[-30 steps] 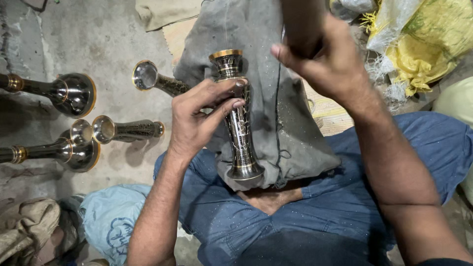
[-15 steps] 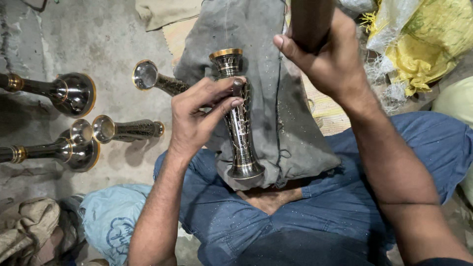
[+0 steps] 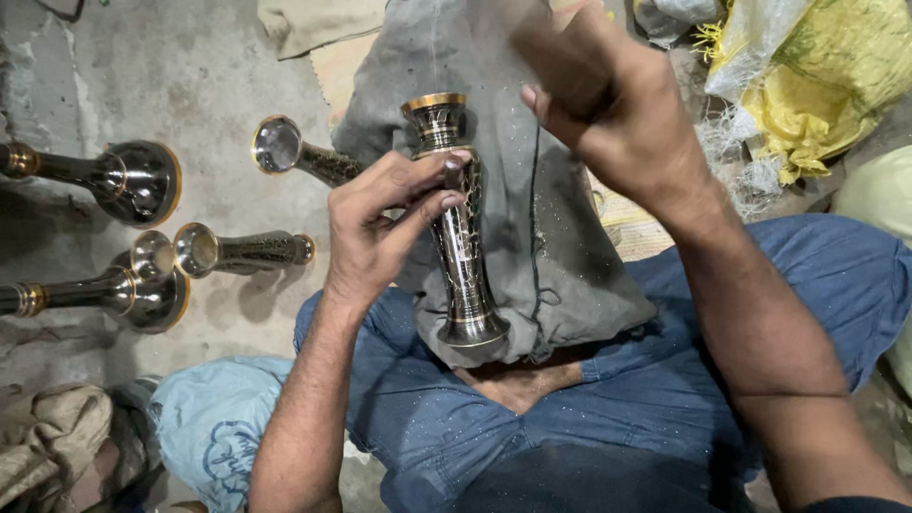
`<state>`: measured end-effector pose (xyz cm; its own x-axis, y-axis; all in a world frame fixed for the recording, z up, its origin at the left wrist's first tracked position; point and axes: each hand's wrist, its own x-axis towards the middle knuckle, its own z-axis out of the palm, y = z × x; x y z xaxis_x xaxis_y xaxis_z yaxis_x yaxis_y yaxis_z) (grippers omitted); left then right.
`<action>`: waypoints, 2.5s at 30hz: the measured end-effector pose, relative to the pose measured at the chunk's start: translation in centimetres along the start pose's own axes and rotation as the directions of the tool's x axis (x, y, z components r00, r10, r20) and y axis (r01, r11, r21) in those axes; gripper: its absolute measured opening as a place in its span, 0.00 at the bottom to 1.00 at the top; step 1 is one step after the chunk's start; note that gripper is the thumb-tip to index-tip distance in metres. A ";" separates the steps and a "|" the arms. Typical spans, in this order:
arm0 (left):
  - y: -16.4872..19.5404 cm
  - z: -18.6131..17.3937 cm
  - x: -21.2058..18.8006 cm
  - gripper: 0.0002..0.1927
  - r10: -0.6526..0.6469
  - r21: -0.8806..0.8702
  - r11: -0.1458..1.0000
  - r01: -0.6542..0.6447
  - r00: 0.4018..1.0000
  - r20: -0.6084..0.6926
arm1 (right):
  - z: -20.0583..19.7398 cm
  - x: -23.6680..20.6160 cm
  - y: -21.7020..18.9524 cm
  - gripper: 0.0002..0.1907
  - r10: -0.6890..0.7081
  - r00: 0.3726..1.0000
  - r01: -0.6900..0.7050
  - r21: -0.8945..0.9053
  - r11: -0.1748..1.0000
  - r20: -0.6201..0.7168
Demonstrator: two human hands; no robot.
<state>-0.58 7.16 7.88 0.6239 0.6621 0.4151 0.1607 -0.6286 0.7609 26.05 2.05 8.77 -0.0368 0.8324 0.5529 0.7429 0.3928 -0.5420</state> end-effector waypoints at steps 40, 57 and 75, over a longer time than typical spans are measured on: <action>2.2 4.9 -3.7 0.13 -0.131 0.073 0.982 0.173 0.909 -0.397 | -1.4 -0.3 -1.9 0.29 -0.186 0.980 0.197 -0.335 0.921 0.067; 2.5 4.6 -3.5 0.15 -0.166 0.056 0.979 0.198 0.920 -0.355 | -2.0 -0.5 -1.8 0.17 -0.069 0.992 0.095 -0.268 0.959 0.105; 2.7 4.5 -3.2 0.16 -0.095 0.098 0.986 0.136 0.934 -0.344 | -1.8 0.0 -2.3 0.19 -0.084 0.995 0.090 -0.106 0.990 0.056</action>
<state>1.27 1.50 6.33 0.3045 0.8186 0.4870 0.3185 -0.5694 0.7579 25.55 0.49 11.13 -0.1365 0.8170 0.5602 0.8033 0.4222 -0.4200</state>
